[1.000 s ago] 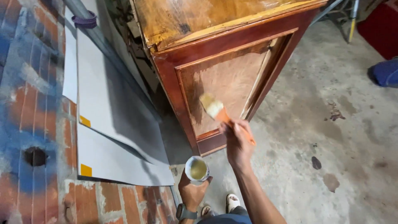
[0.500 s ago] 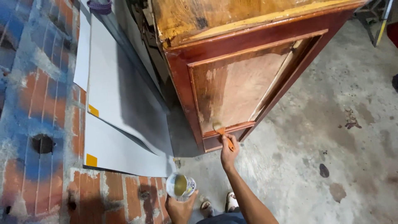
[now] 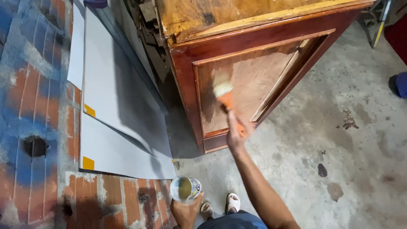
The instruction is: Applying a finish or paint to the top and sides of a wooden cabinet using a brush
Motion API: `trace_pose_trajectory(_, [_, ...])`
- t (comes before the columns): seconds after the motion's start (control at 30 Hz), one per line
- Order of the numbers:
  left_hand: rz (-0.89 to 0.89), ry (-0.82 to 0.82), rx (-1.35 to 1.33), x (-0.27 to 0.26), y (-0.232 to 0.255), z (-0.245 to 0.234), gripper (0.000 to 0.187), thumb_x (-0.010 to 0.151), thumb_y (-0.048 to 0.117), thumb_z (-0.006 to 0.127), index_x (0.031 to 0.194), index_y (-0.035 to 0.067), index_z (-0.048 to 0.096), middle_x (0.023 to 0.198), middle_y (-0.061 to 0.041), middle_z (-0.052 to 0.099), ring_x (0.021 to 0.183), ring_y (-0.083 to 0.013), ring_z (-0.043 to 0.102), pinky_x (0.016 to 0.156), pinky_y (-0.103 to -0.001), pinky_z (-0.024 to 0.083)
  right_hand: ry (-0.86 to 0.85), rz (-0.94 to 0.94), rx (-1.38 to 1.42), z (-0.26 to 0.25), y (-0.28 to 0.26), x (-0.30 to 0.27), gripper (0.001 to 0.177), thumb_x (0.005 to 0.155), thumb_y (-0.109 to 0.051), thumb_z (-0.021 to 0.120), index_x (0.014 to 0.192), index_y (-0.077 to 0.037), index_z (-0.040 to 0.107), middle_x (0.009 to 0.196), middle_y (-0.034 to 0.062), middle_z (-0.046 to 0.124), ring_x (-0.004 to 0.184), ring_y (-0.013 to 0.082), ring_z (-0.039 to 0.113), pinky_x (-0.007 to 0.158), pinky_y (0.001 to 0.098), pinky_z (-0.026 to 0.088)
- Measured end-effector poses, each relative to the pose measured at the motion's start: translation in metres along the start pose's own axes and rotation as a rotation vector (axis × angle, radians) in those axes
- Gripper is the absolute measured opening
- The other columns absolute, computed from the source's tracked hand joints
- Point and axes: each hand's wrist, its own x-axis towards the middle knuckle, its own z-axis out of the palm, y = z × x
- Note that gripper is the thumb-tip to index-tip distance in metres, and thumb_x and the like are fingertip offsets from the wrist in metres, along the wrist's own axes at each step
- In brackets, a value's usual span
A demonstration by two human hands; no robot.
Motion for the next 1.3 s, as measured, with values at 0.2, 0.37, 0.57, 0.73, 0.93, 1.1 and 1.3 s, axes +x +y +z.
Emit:
trace_pose_trajectory(0.2, [0.047,0.018,0.125,0.002,-0.016,-0.002,0.080,0.044,0.042,0.103,0.110,0.006,0.076,0.106,-0.010,0.079,0.102,-0.0293,0.074,0.086,-0.042,0.058,-0.201,0.405,0.181,-0.026,0.073,-0.100,0.014,0.096,-0.012,0.071,0.096,0.000,0.077,0.096,0.0100,0.076,0.092,0.0170,0.070,0.088,0.0301,0.056])
trace_pose_trajectory(0.37, [0.022,0.089,0.041,-0.004,-0.013,-0.003,0.089,0.039,0.032,0.105,0.117,0.002,0.074,0.105,-0.011,0.079,0.098,-0.0263,0.075,0.084,-0.038,0.061,-0.234,0.704,0.075,-0.033,0.088,-0.094,0.030,0.102,-0.024,0.063,0.081,-0.006,0.075,0.068,0.0027,0.068,0.063,0.0099,0.062,0.061,0.0256,0.054])
trace_pose_trajectory(0.57, [-0.132,0.055,-0.037,-0.006,0.007,-0.009,0.087,0.041,0.024,0.104,0.119,0.001,0.074,0.109,-0.011,0.079,0.104,-0.0242,0.074,0.091,-0.037,0.058,0.046,0.258,0.138,-0.006,-0.046,0.055,0.018,0.101,-0.019,0.066,0.091,-0.005,0.073,0.081,-0.0005,0.063,0.078,0.0077,0.054,0.070,0.0247,0.046])
trace_pose_trajectory(0.73, [-0.104,0.076,-0.027,-0.007,0.009,-0.006,0.083,0.040,0.025,0.104,0.115,0.003,0.076,0.105,-0.009,0.080,0.098,-0.0224,0.075,0.084,-0.037,0.059,0.125,0.128,0.530,0.017,-0.062,0.061,0.022,0.098,-0.015,0.064,0.093,0.006,0.066,0.089,0.0238,0.070,0.079,0.0351,0.075,0.074,0.0494,0.069])
trace_pose_trajectory(0.93, [-0.143,0.074,-0.002,-0.007,0.002,-0.004,0.086,0.039,0.027,0.105,0.116,0.004,0.076,0.105,-0.009,0.080,0.098,-0.0226,0.075,0.084,-0.036,0.060,-0.177,0.211,0.250,0.007,0.023,-0.031,0.020,0.101,-0.020,0.065,0.107,-0.004,0.077,0.102,0.0109,0.078,0.093,0.0186,0.075,0.085,0.0315,0.062])
trace_pose_trajectory(1.1, [-0.147,0.113,0.019,-0.011,-0.012,0.000,0.091,0.036,0.028,0.105,0.118,0.004,0.076,0.107,-0.008,0.079,0.099,-0.0233,0.075,0.086,-0.036,0.060,-0.356,0.420,0.254,-0.016,0.050,-0.086,0.021,0.100,-0.014,0.065,0.090,0.002,0.075,0.087,0.0086,0.076,0.084,0.0164,0.072,0.079,0.0284,0.059])
trace_pose_trajectory(1.3, [-0.166,0.123,-0.059,-0.014,-0.007,-0.012,0.081,0.037,0.022,0.105,0.111,0.003,0.078,0.101,-0.008,0.080,0.096,-0.0226,0.074,0.084,-0.036,0.062,-0.186,0.628,0.109,-0.010,0.044,-0.011,0.027,0.097,-0.019,0.063,0.077,-0.007,0.075,0.072,0.0035,0.073,0.069,0.0114,0.068,0.071,0.0273,0.056])
